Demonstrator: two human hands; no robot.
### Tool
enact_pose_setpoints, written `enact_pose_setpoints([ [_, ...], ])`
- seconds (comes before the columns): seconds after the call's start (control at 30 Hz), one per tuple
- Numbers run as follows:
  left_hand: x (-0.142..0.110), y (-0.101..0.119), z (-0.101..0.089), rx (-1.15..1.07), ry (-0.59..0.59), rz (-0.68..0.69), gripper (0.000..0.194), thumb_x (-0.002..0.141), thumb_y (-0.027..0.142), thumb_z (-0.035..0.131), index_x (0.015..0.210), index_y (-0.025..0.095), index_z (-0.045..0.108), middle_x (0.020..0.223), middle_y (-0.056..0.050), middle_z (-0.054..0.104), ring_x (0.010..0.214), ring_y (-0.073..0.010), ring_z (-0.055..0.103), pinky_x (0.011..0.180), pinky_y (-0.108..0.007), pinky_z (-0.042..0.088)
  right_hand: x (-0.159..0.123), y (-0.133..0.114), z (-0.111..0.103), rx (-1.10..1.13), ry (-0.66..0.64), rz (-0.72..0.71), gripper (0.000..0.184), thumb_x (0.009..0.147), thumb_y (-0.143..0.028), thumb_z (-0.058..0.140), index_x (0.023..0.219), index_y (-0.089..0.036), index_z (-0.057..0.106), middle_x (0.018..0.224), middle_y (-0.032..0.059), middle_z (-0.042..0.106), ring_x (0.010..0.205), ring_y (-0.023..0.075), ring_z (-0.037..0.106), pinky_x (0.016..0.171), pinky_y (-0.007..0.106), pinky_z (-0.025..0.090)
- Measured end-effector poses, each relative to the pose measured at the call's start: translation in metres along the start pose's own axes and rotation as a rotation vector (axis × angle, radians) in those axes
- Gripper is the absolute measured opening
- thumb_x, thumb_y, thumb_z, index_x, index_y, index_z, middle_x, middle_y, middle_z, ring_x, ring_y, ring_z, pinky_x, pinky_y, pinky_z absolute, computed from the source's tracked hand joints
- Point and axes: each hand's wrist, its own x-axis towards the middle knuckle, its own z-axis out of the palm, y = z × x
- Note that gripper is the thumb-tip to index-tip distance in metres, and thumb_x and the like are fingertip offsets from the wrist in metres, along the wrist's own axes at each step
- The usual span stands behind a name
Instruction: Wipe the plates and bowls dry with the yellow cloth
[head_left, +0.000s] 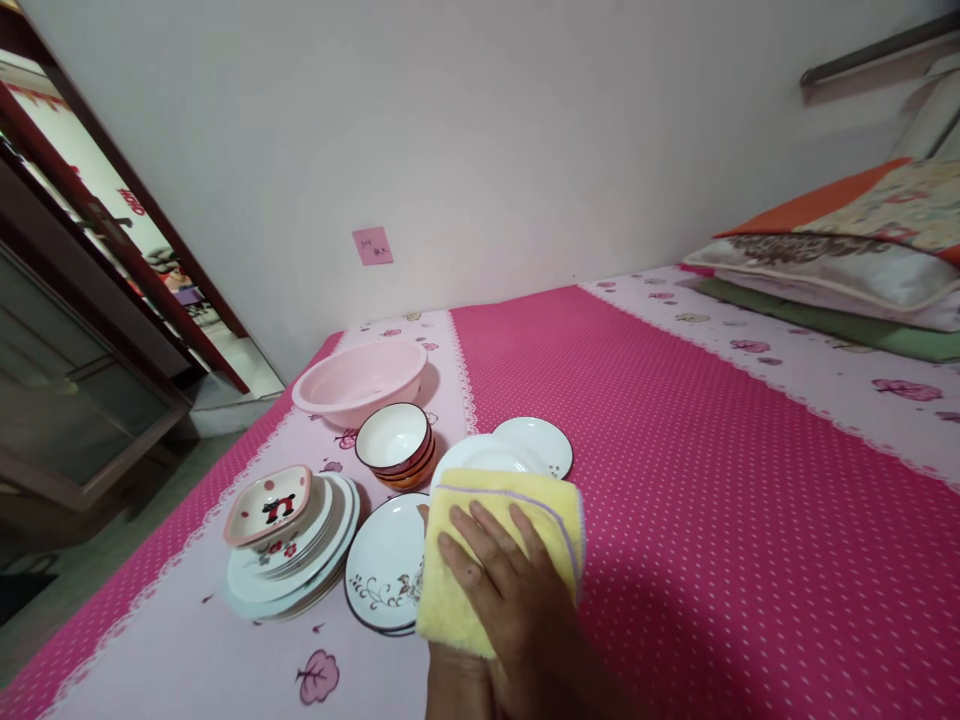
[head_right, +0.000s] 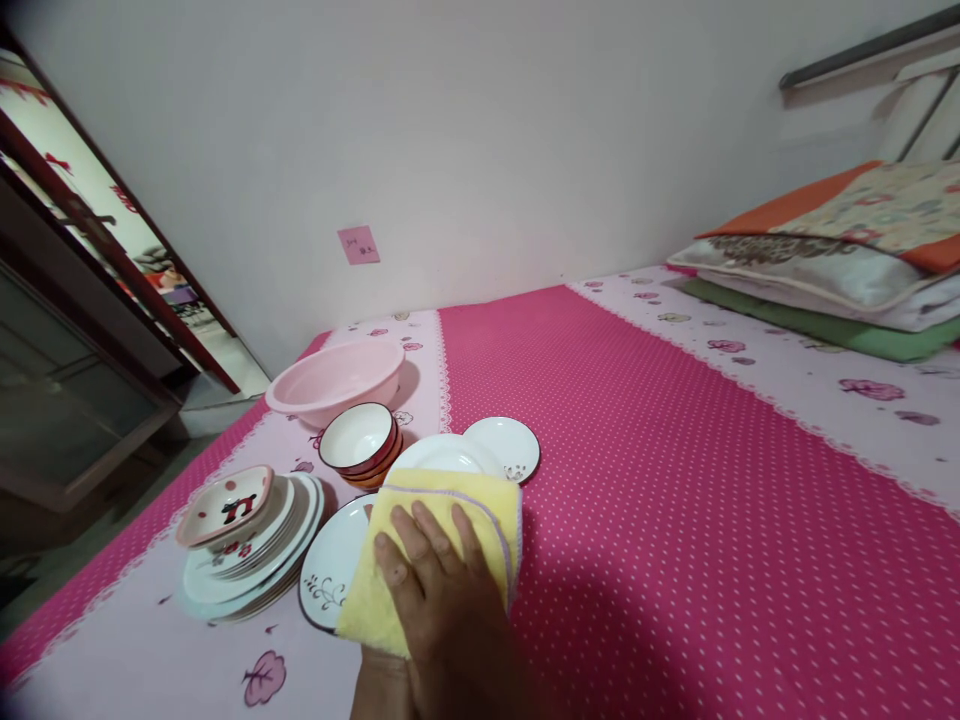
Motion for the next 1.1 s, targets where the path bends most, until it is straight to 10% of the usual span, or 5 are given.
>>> enact_pose_setpoints([
  [0.13,-0.014,-0.011,0.027,0.136,-0.051,0.140,0.033,0.101,0.025,0.054,0.133,0.021,0.062,0.133,-0.019,0.072,0.148,-0.0330,0.047,0.110,-0.061,0.048,0.006,0.013,-0.011,0.085,-0.068,0.043,0.052,0.101,-0.020,0.045,0.152,-0.016,0.053,0.155,0.0119,0.060,0.152,0.0266,0.046,0.128,0.053,0.032],
  [0.33,-0.019,-0.014,0.053,-0.092,-0.250,-0.214,0.045,0.104,0.039,0.044,0.133,0.013,0.068,0.137,-0.023,0.070,0.143,-0.0339,0.055,0.111,-0.053,0.051,0.013,0.042,-0.029,0.088,0.019,0.192,0.058,0.096,-0.020,0.042,0.153,-0.015,0.048,0.156,0.0160,0.058,0.151,0.0295,0.045,0.129,0.055,0.021],
  [0.67,-0.003,-0.019,0.034,-0.414,-0.506,-0.233,0.060,0.106,0.057,0.042,0.147,0.019,0.064,0.147,-0.014,0.065,0.152,-0.0304,0.043,0.130,-0.049,0.023,-0.003,0.090,-0.029,0.133,0.010,0.371,0.058,0.096,-0.018,0.046,0.154,-0.014,0.048,0.157,0.0165,0.056,0.147,0.0318,0.051,0.119,0.053,0.043],
  [1.1,0.018,-0.018,0.008,-0.531,-0.385,-0.157,0.069,0.105,0.066,0.037,0.150,0.020,0.061,0.132,-0.018,0.075,0.132,-0.0327,0.065,0.123,-0.051,0.039,-0.004,0.028,-0.035,-0.078,-0.422,0.280,0.056,0.095,-0.010,0.044,0.148,-0.021,0.061,0.156,0.0131,0.058,0.145,0.0345,0.053,0.109,0.057,0.049],
])
